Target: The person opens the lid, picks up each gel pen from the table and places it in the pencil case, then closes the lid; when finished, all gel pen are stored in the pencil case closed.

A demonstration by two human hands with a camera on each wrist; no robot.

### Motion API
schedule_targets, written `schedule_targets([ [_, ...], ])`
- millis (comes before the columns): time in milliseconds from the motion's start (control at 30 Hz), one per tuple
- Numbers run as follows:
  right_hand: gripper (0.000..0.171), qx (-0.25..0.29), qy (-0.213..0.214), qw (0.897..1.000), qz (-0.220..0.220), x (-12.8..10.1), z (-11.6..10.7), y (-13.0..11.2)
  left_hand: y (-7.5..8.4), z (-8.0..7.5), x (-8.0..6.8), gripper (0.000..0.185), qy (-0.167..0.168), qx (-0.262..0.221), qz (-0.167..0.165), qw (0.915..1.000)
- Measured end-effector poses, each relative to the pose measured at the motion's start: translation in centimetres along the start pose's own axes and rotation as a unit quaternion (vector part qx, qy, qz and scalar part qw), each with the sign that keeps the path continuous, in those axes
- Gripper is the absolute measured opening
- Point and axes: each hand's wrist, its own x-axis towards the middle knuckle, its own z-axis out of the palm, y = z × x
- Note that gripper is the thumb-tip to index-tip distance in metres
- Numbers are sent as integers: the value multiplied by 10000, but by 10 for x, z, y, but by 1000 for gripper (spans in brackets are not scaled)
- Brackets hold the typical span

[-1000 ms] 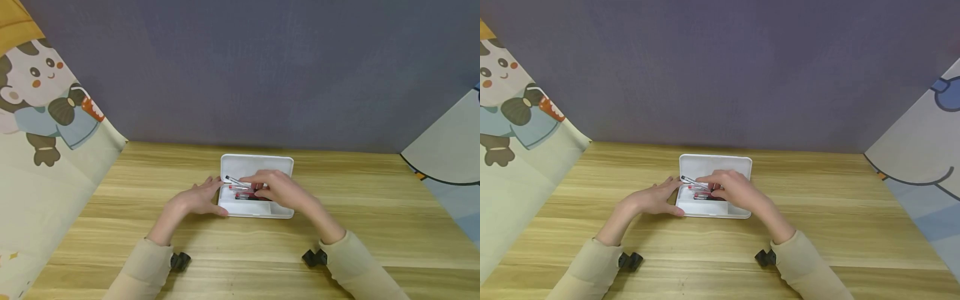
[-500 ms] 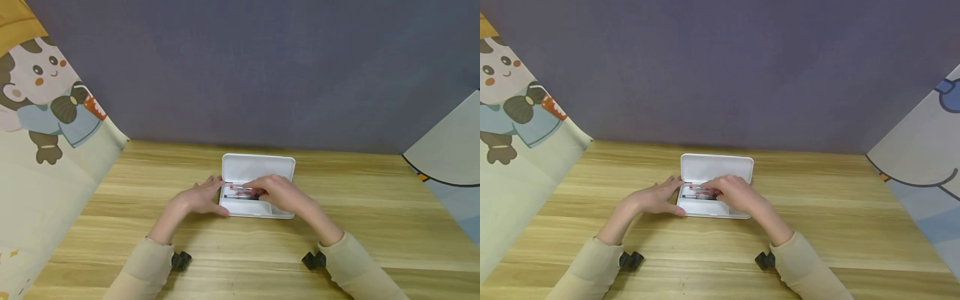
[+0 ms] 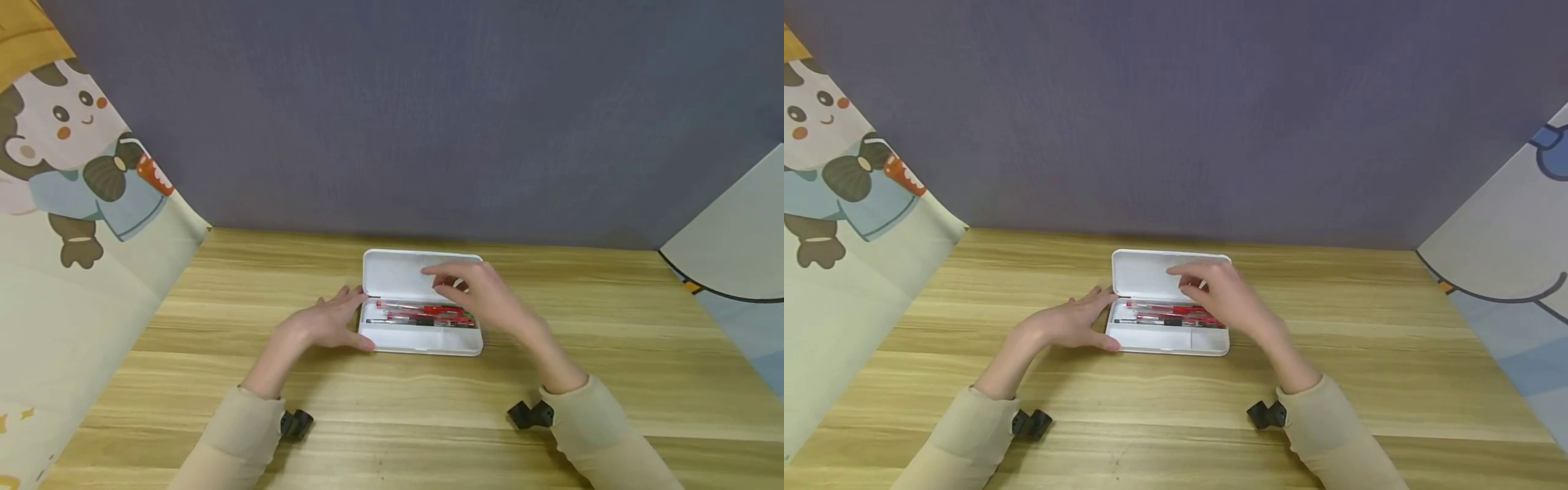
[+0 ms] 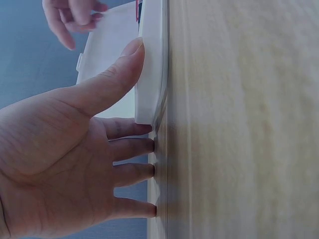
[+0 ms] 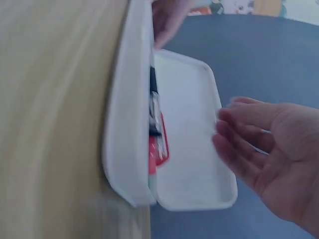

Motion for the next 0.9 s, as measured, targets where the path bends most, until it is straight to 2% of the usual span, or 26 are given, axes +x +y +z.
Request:
schedule_targets([
  [100,31,171,798,9964,209,-3,-9,3,-1,0,-2,105,-13,4,-3,10000],
  [233,32,517,1856,9781,784,-6,-19,8,-2,0,-5,105,-36,20,-7,10000],
  [300,35,804,2168,9659,1167,-8,-23,10,-2,1,-6,105,-40,39,5,10000],
  [367,39,1063,2236,9565,1546,-10,-26,12,-3,1,-7,105,-44,59,13,10000],
  [433,47,1291,2103,9511,1856,-11,-28,15,-4,1,-8,105,-37,68,29,10000],
  [567,65,2092,1328,9392,2376,-12,-28,24,-5,2,-8,105,-37,78,56,9999],
  [733,82,3041,206,9051,2965,-11,-24,40,-6,2,-9,104,-37,72,99,9999],
  [900,94,3511,-779,8707,3355,-5,-19,50,-6,2,-10,105,-70,140,74,9999],
])
